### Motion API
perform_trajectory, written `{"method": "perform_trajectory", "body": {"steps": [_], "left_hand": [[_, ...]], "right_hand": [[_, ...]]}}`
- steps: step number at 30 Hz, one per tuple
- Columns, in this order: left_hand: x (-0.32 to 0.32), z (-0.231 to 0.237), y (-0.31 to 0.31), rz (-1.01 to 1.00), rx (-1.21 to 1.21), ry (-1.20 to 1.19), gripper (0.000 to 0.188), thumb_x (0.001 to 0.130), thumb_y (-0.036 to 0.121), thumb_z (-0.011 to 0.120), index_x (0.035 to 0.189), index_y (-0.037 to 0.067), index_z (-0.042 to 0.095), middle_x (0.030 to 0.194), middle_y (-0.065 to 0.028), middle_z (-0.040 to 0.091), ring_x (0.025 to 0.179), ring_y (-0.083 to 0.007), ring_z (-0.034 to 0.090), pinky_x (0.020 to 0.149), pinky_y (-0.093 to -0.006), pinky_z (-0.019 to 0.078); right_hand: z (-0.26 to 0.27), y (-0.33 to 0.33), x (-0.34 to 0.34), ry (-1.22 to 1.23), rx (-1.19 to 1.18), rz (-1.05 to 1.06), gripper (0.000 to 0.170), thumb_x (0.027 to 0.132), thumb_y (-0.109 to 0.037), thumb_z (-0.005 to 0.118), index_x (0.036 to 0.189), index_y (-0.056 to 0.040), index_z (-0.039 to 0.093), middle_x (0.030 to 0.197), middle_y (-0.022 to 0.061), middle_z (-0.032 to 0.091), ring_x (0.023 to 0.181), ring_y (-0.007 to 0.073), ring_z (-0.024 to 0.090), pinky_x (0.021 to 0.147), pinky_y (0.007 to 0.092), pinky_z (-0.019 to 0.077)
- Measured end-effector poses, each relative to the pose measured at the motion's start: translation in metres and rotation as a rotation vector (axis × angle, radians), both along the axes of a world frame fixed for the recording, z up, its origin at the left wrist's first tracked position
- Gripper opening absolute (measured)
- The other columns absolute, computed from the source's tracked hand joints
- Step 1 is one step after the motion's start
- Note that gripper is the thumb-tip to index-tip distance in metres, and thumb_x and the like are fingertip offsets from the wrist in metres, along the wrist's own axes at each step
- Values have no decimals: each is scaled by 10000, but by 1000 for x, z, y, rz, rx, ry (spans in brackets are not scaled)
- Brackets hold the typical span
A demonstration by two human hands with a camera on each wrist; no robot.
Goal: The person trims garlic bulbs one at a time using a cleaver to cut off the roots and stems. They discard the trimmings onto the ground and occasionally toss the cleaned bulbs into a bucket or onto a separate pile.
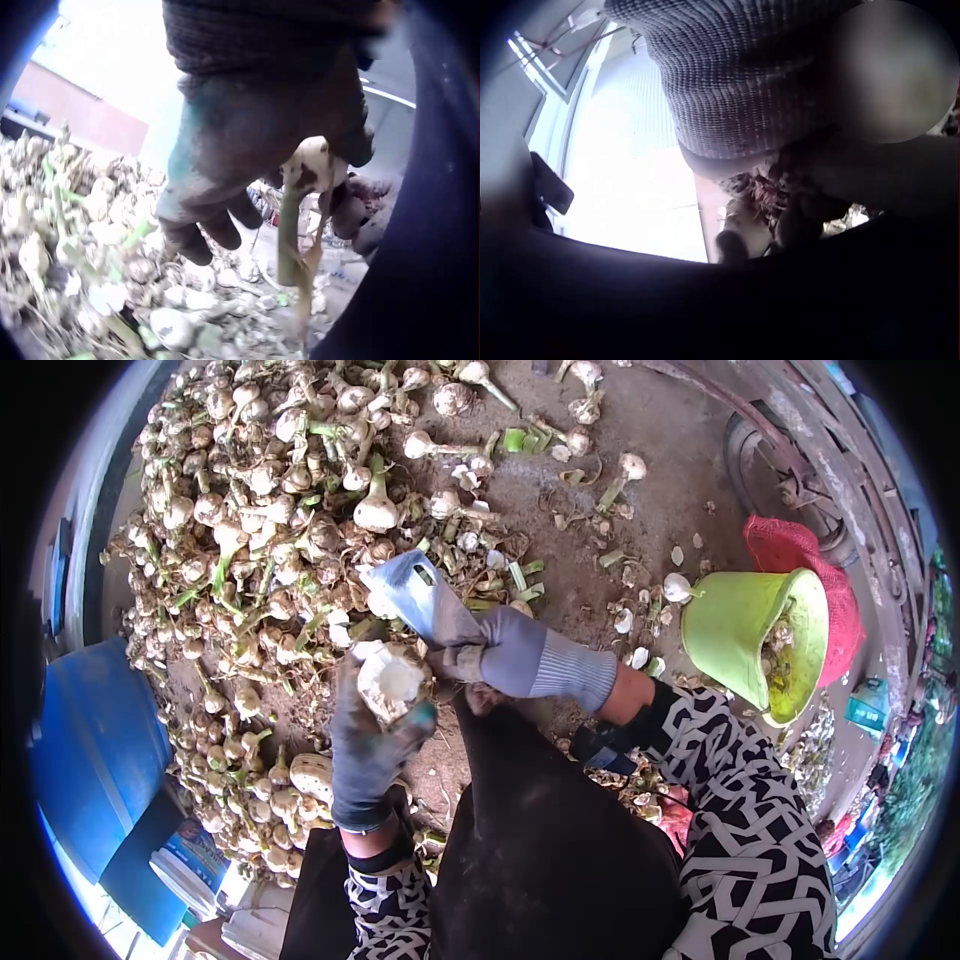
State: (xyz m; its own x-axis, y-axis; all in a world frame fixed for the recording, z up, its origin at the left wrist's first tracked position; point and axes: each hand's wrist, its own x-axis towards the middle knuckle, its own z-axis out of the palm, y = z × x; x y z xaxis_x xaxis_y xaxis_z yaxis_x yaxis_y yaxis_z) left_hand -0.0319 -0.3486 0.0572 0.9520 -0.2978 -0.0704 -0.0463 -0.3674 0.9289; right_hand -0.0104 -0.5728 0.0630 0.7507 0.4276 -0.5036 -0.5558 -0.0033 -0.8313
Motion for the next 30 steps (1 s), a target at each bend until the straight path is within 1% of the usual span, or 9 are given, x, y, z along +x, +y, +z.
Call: {"method": "perform_trajectory", "body": {"steps": [2, 4, 8, 12, 16, 19, 22, 24, 30], "left_hand": [[5, 8, 1, -50, 283, -267, 830, 687, 241, 822, 1347, 6, 378, 1196, -185, 568, 1013, -302, 608, 863, -378, 508], [1, 9, 4, 47, -197, 454, 789, 688, 202, 828, 1328, 9, 410, 1168, -155, 580, 1005, -243, 604, 862, -347, 509], [-11, 6, -20, 441, -715, 427, 450, 815, 180, 732, 1170, 15, 510, 1053, -74, 617, 882, -126, 609, 778, -242, 507], [-9, -2, -20, 355, -448, 406, 418, 839, 204, 703, 1154, 11, 507, 1053, -68, 610, 887, -125, 604, 794, -242, 501], [-18, 5, 8, 278, -862, 338, 337, 900, 280, 590, 1136, 49, 526, 1109, -95, 559, 1036, -182, 554, 912, -302, 460], [-20, 50, 98, 610, -301, 74, 317, 860, 168, 602, 1133, 12, 559, 1084, -124, 601, 872, -205, 619, 797, -306, 534], [-66, 42, 239, 689, 1045, -113, 273, 847, 166, 636, 1065, 3, 620, 978, -87, 653, 894, -188, 598, 806, -335, 484], [-57, 46, 198, 948, 699, 104, 233, 859, 147, 632, 1059, 29, 646, 991, -94, 663, 901, -187, 605, 821, -330, 481], [-19, -57, 77, 581, 83, 333, 338, 869, 186, 670, 1147, 9, 598, 1007, -101, 662, 849, -159, 627, 742, -274, 507]], "right_hand": [[7, 5, 5, 151, 13, -74, 158, 895, -202, 659, 912, -46, 662, 656, 10, 641, 613, 59, 595, 582, 243, 485], [1, 9, 5, 42, -54, -4, 131, 892, -174, 652, 917, -46, 655, 672, 23, 645, 627, 66, 595, 581, 254, 482], [12, 12, 3, -375, -158, 15, 56, 870, -87, 620, 920, -73, 643, 725, 55, 649, 665, 111, 611, 582, 290, 482], [12, 1, 2, -831, -614, 24, 109, 826, -153, 639, 928, -113, 634, 754, 91, 653, 678, 239, 640, 608, 337, 504], [-82, -24, -17, -522, -808, 89, 205, 859, -230, 644, 997, -82, 673, 814, 163, 657, 696, 326, 651, 596, 348, 503], [-68, -24, -18, -281, -710, -62, 214, 874, -295, 598, 999, -129, 649, 805, 126, 665, 732, 299, 652, 658, 411, 502], [-82, -17, -10, -432, -744, 135, 247, 870, -288, 596, 1056, -134, 648, 913, 136, 665, 822, 300, 650, 731, 411, 499], [-88, 1, 3, -468, -701, 256, 257, 861, -280, 597, 1075, -145, 643, 985, 129, 656, 866, 299, 644, 771, 396, 496], [-101, 6, 27, -359, -689, 214, 278, 875, -336, 601, 1015, -103, 656, 940, 116, 661, 868, 297, 650, 813, 372, 505]]}}
